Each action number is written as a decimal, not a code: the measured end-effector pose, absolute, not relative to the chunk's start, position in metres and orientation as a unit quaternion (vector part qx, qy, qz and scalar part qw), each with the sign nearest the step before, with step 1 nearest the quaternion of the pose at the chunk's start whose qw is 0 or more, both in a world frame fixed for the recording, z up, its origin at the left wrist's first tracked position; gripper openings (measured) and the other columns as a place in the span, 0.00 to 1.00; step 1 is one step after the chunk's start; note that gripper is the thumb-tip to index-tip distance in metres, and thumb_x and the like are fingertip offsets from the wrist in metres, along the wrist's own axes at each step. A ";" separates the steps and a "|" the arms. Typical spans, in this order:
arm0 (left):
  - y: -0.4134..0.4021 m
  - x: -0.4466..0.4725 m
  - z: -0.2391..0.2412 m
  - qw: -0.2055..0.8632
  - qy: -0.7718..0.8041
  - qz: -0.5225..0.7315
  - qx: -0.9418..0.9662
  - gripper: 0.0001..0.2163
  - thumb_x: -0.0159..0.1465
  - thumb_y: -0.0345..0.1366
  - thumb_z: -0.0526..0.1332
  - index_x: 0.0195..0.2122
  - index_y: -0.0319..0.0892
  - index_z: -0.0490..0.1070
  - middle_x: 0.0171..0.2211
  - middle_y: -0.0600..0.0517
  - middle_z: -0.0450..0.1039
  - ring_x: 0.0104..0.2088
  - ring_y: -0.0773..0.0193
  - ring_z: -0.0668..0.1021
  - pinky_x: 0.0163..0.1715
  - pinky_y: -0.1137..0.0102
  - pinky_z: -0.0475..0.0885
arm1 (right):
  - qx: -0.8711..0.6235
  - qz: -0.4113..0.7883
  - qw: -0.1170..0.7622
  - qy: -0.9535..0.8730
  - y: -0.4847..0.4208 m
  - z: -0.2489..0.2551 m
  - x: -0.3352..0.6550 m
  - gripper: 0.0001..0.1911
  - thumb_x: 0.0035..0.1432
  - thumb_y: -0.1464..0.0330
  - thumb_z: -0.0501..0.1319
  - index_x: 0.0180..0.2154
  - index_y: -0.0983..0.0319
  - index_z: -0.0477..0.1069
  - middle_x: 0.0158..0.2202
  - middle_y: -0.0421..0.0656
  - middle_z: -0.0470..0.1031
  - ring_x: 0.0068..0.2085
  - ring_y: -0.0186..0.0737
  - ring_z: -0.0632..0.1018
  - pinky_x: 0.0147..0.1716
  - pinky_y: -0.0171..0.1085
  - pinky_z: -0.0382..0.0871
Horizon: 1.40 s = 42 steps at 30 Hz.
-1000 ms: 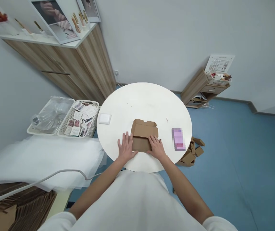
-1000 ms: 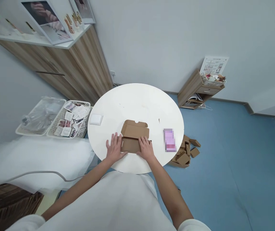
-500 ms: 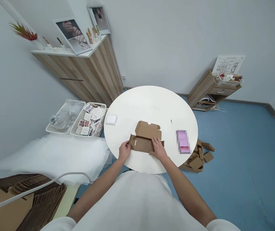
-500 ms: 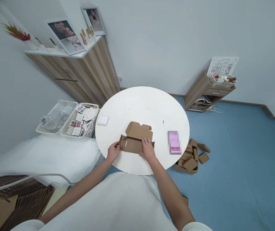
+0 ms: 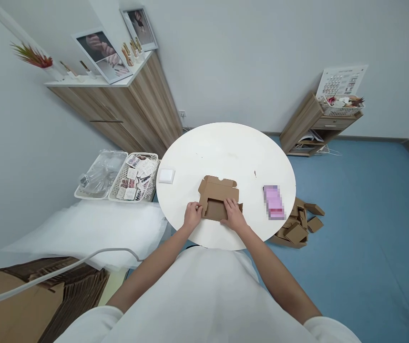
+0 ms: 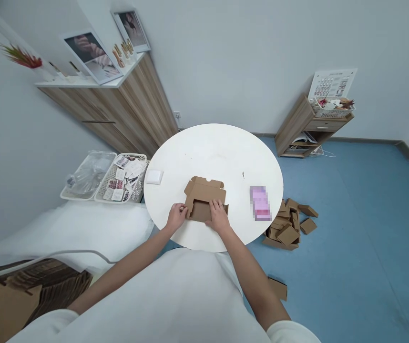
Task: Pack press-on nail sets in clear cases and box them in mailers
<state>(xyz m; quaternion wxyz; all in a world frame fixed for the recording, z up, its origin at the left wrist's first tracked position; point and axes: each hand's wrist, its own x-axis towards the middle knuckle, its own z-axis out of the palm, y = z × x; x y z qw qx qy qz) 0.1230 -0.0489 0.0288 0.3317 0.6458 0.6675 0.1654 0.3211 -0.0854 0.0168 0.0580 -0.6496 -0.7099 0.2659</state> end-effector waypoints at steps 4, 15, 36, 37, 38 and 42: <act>-0.037 0.118 0.030 0.351 0.683 0.104 0.632 0.12 0.56 0.34 0.55 0.43 0.41 0.59 0.37 0.49 0.69 0.37 0.63 0.73 0.35 0.70 0.66 | -0.637 0.272 0.044 -0.720 -0.084 0.022 0.321 0.52 0.40 0.58 0.64 0.61 0.65 0.39 0.63 0.48 0.42 0.62 0.53 0.40 0.57 0.48 0.46; -0.019 0.113 0.032 0.447 0.670 0.032 0.591 0.12 0.53 0.34 0.56 0.39 0.42 0.60 0.36 0.48 0.71 0.36 0.60 0.74 0.27 0.71 0.67 | -0.617 0.253 -0.018 -0.745 -0.072 0.029 0.327 0.59 0.36 0.53 0.65 0.61 0.63 0.33 0.63 0.50 0.36 0.62 0.54 0.37 0.55 0.50 0.48; -0.025 0.106 0.022 0.422 0.635 -0.037 0.647 0.15 0.60 0.41 0.49 0.45 0.38 0.56 0.39 0.40 0.70 0.41 0.51 0.73 0.34 0.65 0.65 | -0.610 0.206 -0.088 -0.760 -0.076 0.033 0.319 0.59 0.38 0.59 0.65 0.61 0.60 0.26 0.64 0.48 0.33 0.62 0.53 0.36 0.54 0.52 0.47; -0.028 0.102 0.025 0.421 0.626 -0.024 0.656 0.19 0.60 0.44 0.49 0.48 0.38 0.54 0.39 0.41 0.70 0.41 0.52 0.73 0.35 0.65 0.65 | -0.609 0.206 -0.088 -0.761 -0.075 0.034 0.320 0.59 0.38 0.59 0.65 0.61 0.60 0.27 0.64 0.48 0.34 0.62 0.52 0.36 0.54 0.52 0.47; -0.031 0.097 0.028 0.415 0.615 -0.006 0.670 0.23 0.59 0.47 0.50 0.51 0.38 0.51 0.41 0.41 0.69 0.42 0.53 0.73 0.37 0.66 0.65 | -0.608 0.206 -0.088 -0.762 -0.075 0.034 0.321 0.59 0.38 0.60 0.65 0.61 0.60 0.27 0.64 0.48 0.35 0.62 0.52 0.37 0.54 0.52 0.47; -0.036 0.087 0.045 0.360 0.562 0.018 0.745 0.43 0.47 0.53 0.61 0.59 0.42 0.42 0.49 0.41 0.62 0.48 0.51 0.69 0.42 0.66 0.63 | -0.602 0.204 -0.085 -0.767 -0.073 0.032 0.323 0.59 0.38 0.59 0.66 0.61 0.60 0.27 0.64 0.48 0.36 0.62 0.52 0.37 0.54 0.54 0.47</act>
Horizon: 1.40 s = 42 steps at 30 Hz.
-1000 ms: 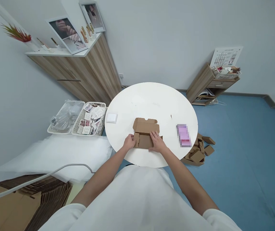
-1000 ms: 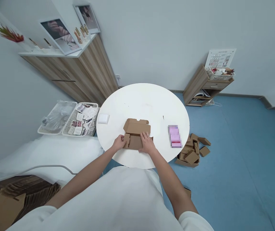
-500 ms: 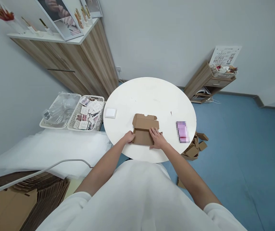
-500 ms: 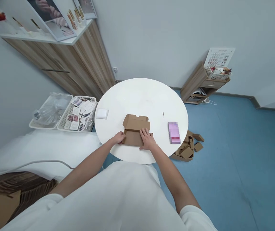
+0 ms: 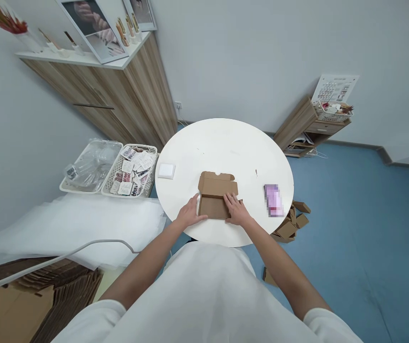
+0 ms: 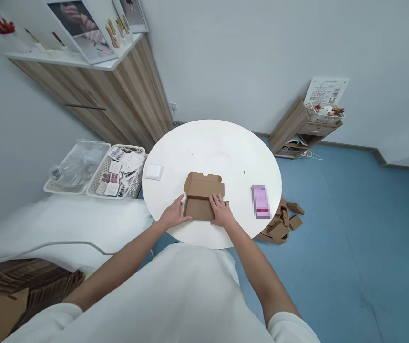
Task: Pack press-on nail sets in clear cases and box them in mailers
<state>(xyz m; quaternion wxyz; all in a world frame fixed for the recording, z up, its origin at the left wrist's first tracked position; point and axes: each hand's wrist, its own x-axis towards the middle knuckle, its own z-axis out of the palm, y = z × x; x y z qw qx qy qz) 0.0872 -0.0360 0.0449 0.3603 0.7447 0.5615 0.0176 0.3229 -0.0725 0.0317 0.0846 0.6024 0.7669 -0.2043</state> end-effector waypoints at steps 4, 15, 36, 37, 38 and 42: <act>-0.027 0.097 0.054 0.348 0.549 -0.053 0.758 0.51 0.36 0.51 0.68 0.60 0.47 0.44 0.47 0.44 0.63 0.46 0.47 0.70 0.41 0.65 0.63 | 0.596 -0.201 0.083 0.773 -0.070 0.033 0.323 0.60 0.37 0.58 0.66 0.61 0.59 0.27 0.64 0.47 0.34 0.62 0.52 0.35 0.54 0.53 0.46; -0.020 0.101 0.045 0.359 0.528 -0.039 0.768 0.52 0.36 0.49 0.68 0.60 0.48 0.43 0.47 0.44 0.65 0.47 0.48 0.70 0.39 0.66 0.64 | 0.767 -0.368 -0.178 0.495 -0.110 0.024 0.356 0.44 0.52 0.54 0.51 0.61 0.66 0.31 0.57 0.55 0.55 0.53 0.46 0.66 0.46 0.43 0.64; -0.028 0.119 0.043 0.362 0.526 -0.061 0.767 0.55 0.37 0.52 0.66 0.61 0.48 0.32 0.47 0.43 0.63 0.45 0.48 0.71 0.34 0.67 0.65 | 0.754 -0.356 -0.244 0.495 -0.092 0.040 0.326 0.23 0.46 0.58 0.57 0.45 0.60 0.62 0.44 0.45 0.65 0.35 0.38 0.70 0.34 0.38 0.65; -0.027 0.119 0.042 0.365 0.525 -0.056 0.767 0.55 0.37 0.52 0.67 0.61 0.48 0.33 0.47 0.43 0.63 0.44 0.48 0.71 0.34 0.66 0.65 | 0.763 -0.355 -0.241 0.484 -0.091 0.039 0.327 0.22 0.47 0.58 0.56 0.44 0.60 0.61 0.43 0.45 0.66 0.33 0.37 0.70 0.33 0.38 0.65; -0.027 0.119 0.041 0.368 0.523 -0.051 0.767 0.55 0.36 0.52 0.67 0.61 0.48 0.34 0.47 0.44 0.63 0.44 0.48 0.71 0.35 0.66 0.65 | 0.774 -0.351 -0.238 0.471 -0.090 0.037 0.328 0.21 0.47 0.58 0.55 0.43 0.60 0.60 0.41 0.44 0.67 0.32 0.37 0.70 0.32 0.38 0.64; -0.027 0.118 0.038 0.386 0.522 -0.014 0.760 0.54 0.36 0.50 0.68 0.61 0.48 0.37 0.46 0.44 0.64 0.45 0.47 0.70 0.36 0.64 0.66 | 0.804 -0.350 -0.220 0.427 -0.084 0.026 0.330 0.14 0.46 0.63 0.54 0.37 0.60 0.59 0.31 0.40 0.68 0.30 0.38 0.70 0.29 0.36 0.61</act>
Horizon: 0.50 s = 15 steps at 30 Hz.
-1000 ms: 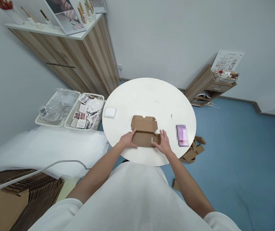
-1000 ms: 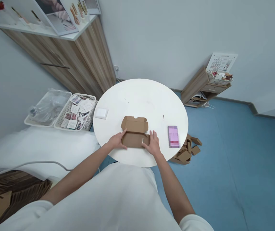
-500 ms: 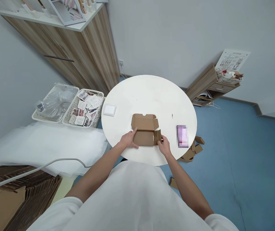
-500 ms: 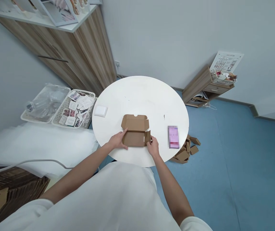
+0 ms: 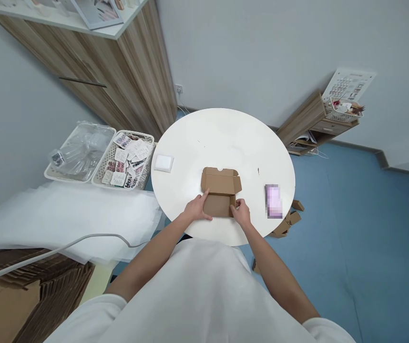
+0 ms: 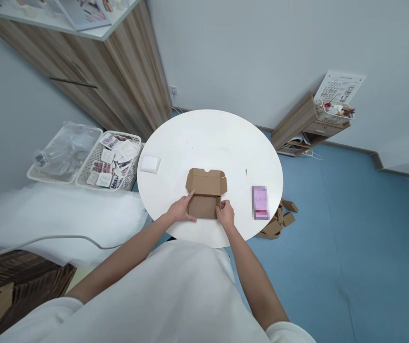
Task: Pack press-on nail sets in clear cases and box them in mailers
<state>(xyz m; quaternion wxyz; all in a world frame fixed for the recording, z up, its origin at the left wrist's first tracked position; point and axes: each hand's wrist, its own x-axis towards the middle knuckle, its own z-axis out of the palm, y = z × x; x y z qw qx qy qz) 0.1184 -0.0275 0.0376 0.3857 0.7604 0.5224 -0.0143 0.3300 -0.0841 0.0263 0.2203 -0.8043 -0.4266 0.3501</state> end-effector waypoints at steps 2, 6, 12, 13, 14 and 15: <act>-0.032 0.117 0.034 0.401 0.524 0.023 0.752 0.53 0.37 0.50 0.68 0.61 0.47 0.37 0.47 0.43 0.63 0.45 0.48 0.70 0.37 0.63 0.66 | -0.813 0.352 0.217 -0.411 -0.083 0.021 0.329 0.11 0.44 0.65 0.54 0.34 0.59 0.58 0.28 0.38 0.67 0.29 0.37 0.69 0.27 0.35 0.60; -0.047 0.109 0.021 0.441 0.547 0.127 0.700 0.46 0.48 0.49 0.63 0.61 0.44 0.35 0.49 0.43 0.61 0.40 0.58 0.73 0.38 0.65 0.67 | -0.829 0.341 0.220 -0.386 -0.086 0.014 0.325 0.10 0.43 0.68 0.53 0.32 0.58 0.56 0.25 0.37 0.64 0.26 0.36 0.68 0.24 0.34 0.58; -0.056 0.097 0.000 0.485 0.544 0.176 0.662 0.17 0.58 0.40 0.54 0.47 0.40 0.64 0.35 0.49 0.69 0.33 0.64 0.73 0.35 0.67 0.69 | -0.848 0.302 0.199 -0.388 -0.088 0.012 0.316 0.09 0.44 0.70 0.51 0.31 0.58 0.54 0.25 0.36 0.63 0.25 0.36 0.66 0.24 0.33 0.56; -0.055 0.097 -0.001 0.495 0.538 0.176 0.658 0.16 0.57 0.40 0.54 0.45 0.41 0.65 0.33 0.50 0.70 0.32 0.64 0.73 0.35 0.68 0.69 | -0.851 0.296 0.194 -0.388 -0.088 0.011 0.315 0.09 0.44 0.70 0.51 0.31 0.58 0.55 0.25 0.37 0.63 0.25 0.36 0.66 0.24 0.33 0.56; -0.054 0.097 -0.002 0.505 0.535 0.178 0.654 0.16 0.57 0.40 0.55 0.45 0.41 0.66 0.32 0.51 0.70 0.31 0.64 0.74 0.35 0.68 0.69 | -0.854 0.291 0.192 -0.387 -0.088 0.011 0.314 0.09 0.44 0.71 0.51 0.32 0.58 0.55 0.25 0.37 0.64 0.25 0.36 0.66 0.25 0.33 0.56; -0.053 0.096 -0.002 0.512 0.533 0.181 0.648 0.16 0.57 0.40 0.56 0.45 0.41 0.66 0.31 0.51 0.70 0.31 0.65 0.74 0.35 0.68 0.69 | -0.857 0.286 0.191 -0.384 -0.087 0.011 0.313 0.09 0.44 0.71 0.51 0.32 0.58 0.55 0.25 0.37 0.64 0.25 0.36 0.66 0.25 0.33 0.56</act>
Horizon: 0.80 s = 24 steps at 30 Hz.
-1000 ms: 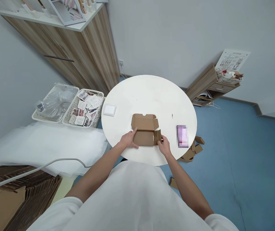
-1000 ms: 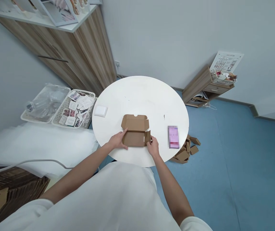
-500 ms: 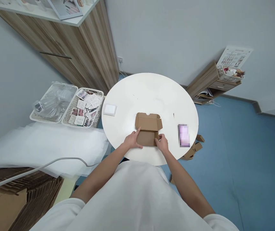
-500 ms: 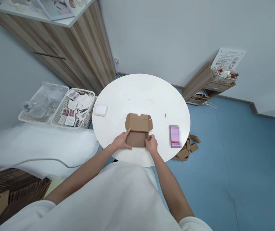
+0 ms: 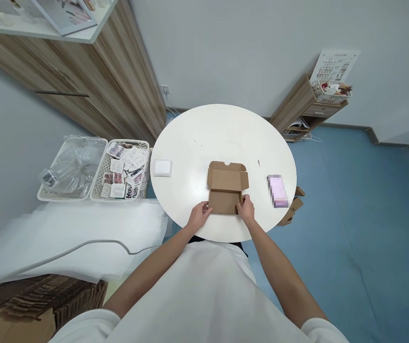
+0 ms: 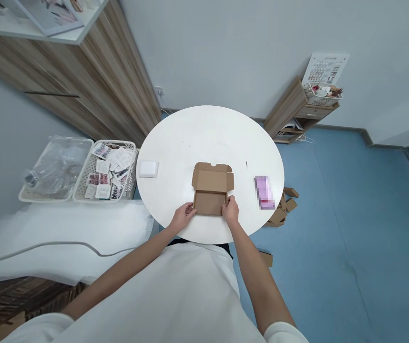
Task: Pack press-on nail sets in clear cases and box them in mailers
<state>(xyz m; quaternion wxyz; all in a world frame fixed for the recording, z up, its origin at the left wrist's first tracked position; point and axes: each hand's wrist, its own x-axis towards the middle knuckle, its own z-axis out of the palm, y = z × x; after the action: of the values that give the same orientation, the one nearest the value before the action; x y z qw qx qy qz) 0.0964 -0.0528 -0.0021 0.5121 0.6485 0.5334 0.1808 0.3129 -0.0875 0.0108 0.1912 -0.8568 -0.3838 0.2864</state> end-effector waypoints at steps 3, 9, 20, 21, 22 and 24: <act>-0.050 0.097 0.000 0.526 0.534 0.181 0.637 0.17 0.56 0.41 0.57 0.45 0.41 0.66 0.32 0.51 0.71 0.32 0.65 0.74 0.36 0.68 0.69 | -0.865 0.283 0.200 -0.363 -0.087 0.010 0.311 0.10 0.44 0.70 0.51 0.34 0.58 0.57 0.26 0.38 0.65 0.26 0.36 0.66 0.25 0.34 0.56; -0.053 0.094 0.006 0.529 0.549 0.175 0.623 0.18 0.58 0.41 0.55 0.48 0.40 0.64 0.35 0.48 0.72 0.34 0.64 0.74 0.38 0.68 0.69 | -0.853 0.329 0.264 -0.307 -0.098 0.013 0.310 0.19 0.46 0.60 0.55 0.41 0.60 0.61 0.33 0.42 0.68 0.34 0.39 0.70 0.31 0.35 0.62; -0.065 0.104 0.008 0.523 0.580 0.201 0.591 0.15 0.58 0.38 0.54 0.45 0.40 0.66 0.36 0.48 0.72 0.32 0.64 0.75 0.37 0.66 0.70 | -0.763 0.459 0.408 -0.199 -0.136 0.018 0.307 0.23 0.49 0.55 0.53 0.45 0.59 0.61 0.42 0.44 0.66 0.26 0.33 0.74 0.27 0.36 0.69; -0.064 0.107 0.008 0.525 0.583 0.206 0.585 0.15 0.58 0.38 0.54 0.45 0.40 0.67 0.36 0.48 0.72 0.32 0.64 0.75 0.37 0.66 0.70 | -0.756 0.462 0.417 -0.205 -0.134 0.017 0.309 0.22 0.49 0.56 0.54 0.44 0.60 0.62 0.41 0.44 0.66 0.26 0.33 0.74 0.27 0.36 0.70; -0.063 0.111 0.009 0.526 0.587 0.210 0.579 0.15 0.58 0.38 0.54 0.45 0.40 0.67 0.36 0.48 0.72 0.33 0.64 0.75 0.37 0.66 0.71 | -0.752 0.462 0.420 -0.211 -0.130 0.017 0.312 0.21 0.48 0.56 0.55 0.43 0.60 0.62 0.40 0.44 0.67 0.27 0.34 0.74 0.27 0.36 0.70; -0.059 0.117 0.010 0.524 0.596 0.219 0.568 0.14 0.58 0.37 0.54 0.44 0.40 0.67 0.37 0.48 0.73 0.34 0.63 0.75 0.38 0.66 0.70 | -0.748 0.463 0.420 -0.223 -0.123 0.017 0.318 0.20 0.48 0.57 0.55 0.41 0.61 0.63 0.38 0.44 0.68 0.28 0.35 0.74 0.27 0.36 0.71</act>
<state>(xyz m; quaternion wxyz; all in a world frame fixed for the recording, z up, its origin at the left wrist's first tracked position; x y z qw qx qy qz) 0.1172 -0.0594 0.0101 0.5240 0.5676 0.5959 0.2195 0.3184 -0.1232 0.0165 0.4204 -0.7478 -0.2227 0.4632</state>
